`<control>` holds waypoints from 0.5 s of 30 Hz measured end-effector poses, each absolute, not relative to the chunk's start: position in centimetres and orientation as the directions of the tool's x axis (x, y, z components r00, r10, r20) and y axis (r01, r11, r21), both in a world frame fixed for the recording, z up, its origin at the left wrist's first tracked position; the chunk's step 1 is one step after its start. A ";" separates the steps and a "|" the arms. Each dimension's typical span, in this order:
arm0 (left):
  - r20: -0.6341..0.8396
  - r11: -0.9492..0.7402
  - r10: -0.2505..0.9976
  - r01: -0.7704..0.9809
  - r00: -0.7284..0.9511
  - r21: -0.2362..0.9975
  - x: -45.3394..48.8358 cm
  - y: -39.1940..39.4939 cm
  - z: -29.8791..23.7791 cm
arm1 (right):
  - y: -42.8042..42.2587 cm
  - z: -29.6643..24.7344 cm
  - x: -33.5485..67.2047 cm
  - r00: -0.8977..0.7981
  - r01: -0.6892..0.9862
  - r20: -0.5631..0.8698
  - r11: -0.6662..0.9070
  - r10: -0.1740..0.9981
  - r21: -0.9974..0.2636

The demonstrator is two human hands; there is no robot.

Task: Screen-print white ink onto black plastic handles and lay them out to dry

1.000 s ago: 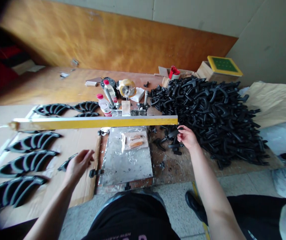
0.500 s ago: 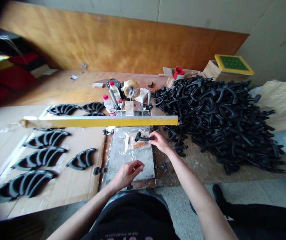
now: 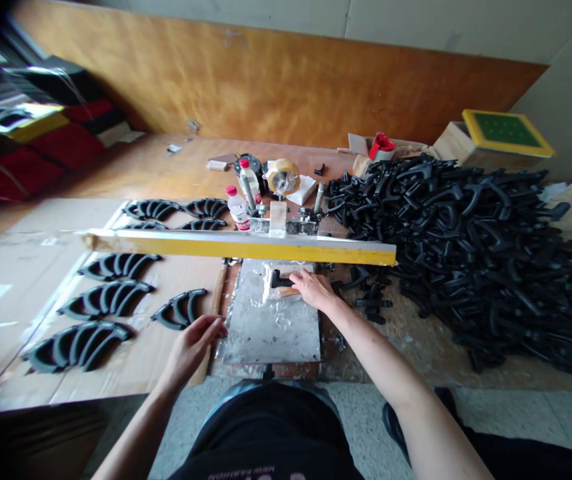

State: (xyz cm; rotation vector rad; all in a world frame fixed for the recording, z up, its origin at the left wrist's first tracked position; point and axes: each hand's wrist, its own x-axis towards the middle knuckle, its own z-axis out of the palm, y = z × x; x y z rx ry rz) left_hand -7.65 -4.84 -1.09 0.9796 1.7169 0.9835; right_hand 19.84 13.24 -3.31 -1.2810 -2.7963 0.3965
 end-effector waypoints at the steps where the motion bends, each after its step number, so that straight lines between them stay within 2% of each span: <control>1: -0.293 0.356 0.909 0.184 -0.297 0.916 -8.0 -4.6 -0.9 | 13.3 -3.2 19.6 -0.664 0.738 -0.078 0.636 0.744 -0.224; 4: -0.252 0.319 0.916 0.186 -0.312 0.929 -8.6 -3.7 -0.2 | 13.1 -2.9 19.4 -0.663 0.747 -0.091 0.648 0.743 -0.151; 7: -0.218 0.289 0.922 0.191 -0.321 0.938 -8.6 -2.7 0.9 | 12.8 -2.6 19.0 -0.653 0.755 -0.024 0.649 0.757 -0.095; 10: -0.144 0.210 0.932 0.170 -0.333 0.963 -8.2 -1.4 2.8 | 12.5 -3.0 18.1 -0.736 0.662 0.074 0.739 0.672 -0.125; 13: -0.010 0.051 0.930 0.103 -0.367 0.993 -7.3 0.6 5.6 | 12.4 -4.4 16.6 -0.811 0.560 0.091 0.812 0.578 -0.163; 15: 0.089 -0.076 0.903 0.047 -0.420 0.996 -6.7 2.3 7.6 | 12.5 -5.4 15.7 -0.784 0.594 0.087 0.784 0.614 -0.180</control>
